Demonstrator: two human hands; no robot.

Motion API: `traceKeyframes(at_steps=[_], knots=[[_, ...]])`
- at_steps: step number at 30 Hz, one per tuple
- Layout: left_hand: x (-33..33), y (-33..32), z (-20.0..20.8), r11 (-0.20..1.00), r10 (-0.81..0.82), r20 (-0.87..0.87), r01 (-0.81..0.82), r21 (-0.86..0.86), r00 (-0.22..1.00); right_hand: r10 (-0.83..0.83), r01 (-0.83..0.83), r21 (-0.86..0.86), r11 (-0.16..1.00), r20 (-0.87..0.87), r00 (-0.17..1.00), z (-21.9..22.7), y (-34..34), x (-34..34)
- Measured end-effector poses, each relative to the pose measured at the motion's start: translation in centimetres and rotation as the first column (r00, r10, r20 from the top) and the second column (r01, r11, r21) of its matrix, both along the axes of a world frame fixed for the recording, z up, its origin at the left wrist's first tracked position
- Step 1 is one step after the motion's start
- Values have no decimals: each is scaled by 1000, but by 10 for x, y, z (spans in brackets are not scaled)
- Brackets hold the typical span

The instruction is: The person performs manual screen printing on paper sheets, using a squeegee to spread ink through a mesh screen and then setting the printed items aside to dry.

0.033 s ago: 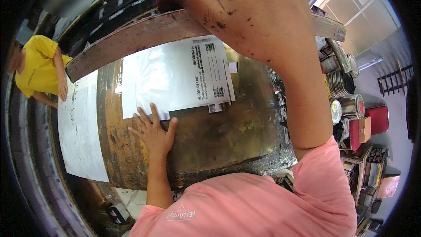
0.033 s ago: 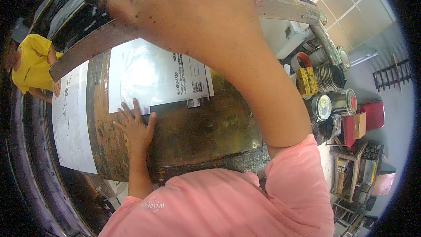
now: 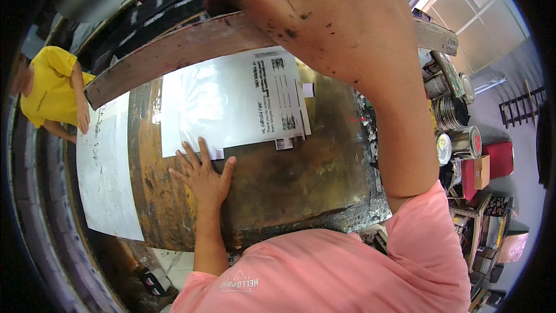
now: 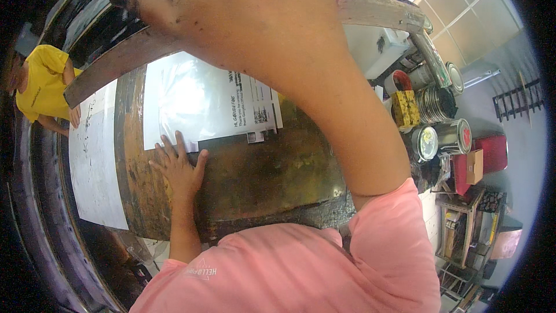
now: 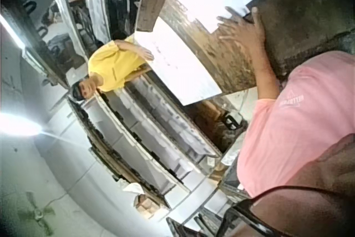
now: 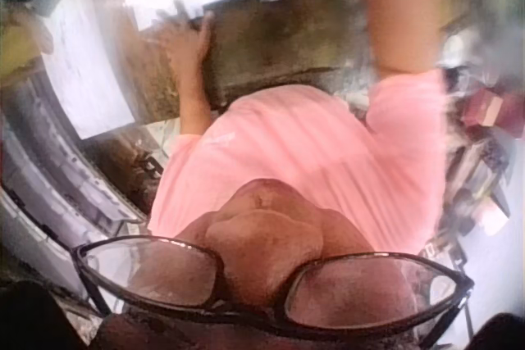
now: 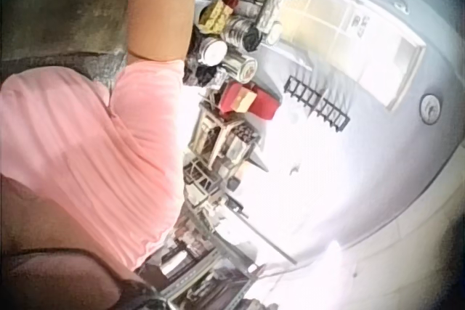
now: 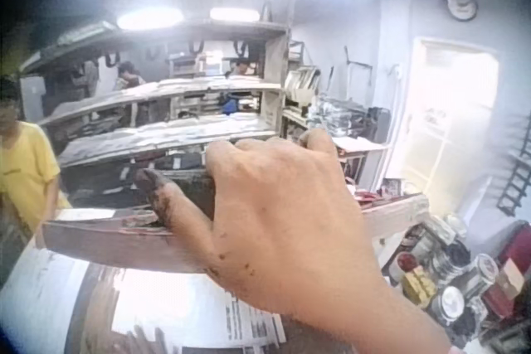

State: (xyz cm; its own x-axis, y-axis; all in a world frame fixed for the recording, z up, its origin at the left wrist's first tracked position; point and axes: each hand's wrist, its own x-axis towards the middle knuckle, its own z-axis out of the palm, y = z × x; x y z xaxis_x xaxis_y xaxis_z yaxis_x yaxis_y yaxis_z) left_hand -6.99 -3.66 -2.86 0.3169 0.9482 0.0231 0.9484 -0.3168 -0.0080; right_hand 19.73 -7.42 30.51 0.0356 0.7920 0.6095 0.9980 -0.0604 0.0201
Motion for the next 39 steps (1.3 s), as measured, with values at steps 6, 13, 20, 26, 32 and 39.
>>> traceKeyframes(at_steps=[6,13,20,26,32,39], knots=[[12,17,20,993,-77,300,47,105,951,213,-208,56,977,-110,971,2,2,21],[3,88,86,927,-155,702,-144,347,696,51,-54,75,996,53,997,1,26,15],[-137,113,77,935,132,900,-355,27,416,54,-63,82,995,103,993,-23,21,20],[-253,145,79,882,179,858,-466,77,481,22,-50,134,990,199,980,-28,16,31],[-323,174,52,849,276,779,-523,77,563,-19,3,81,997,199,980,-34,10,28],[-240,145,24,751,190,622,-521,407,759,101,-118,117,986,143,984,-29,11,9]])
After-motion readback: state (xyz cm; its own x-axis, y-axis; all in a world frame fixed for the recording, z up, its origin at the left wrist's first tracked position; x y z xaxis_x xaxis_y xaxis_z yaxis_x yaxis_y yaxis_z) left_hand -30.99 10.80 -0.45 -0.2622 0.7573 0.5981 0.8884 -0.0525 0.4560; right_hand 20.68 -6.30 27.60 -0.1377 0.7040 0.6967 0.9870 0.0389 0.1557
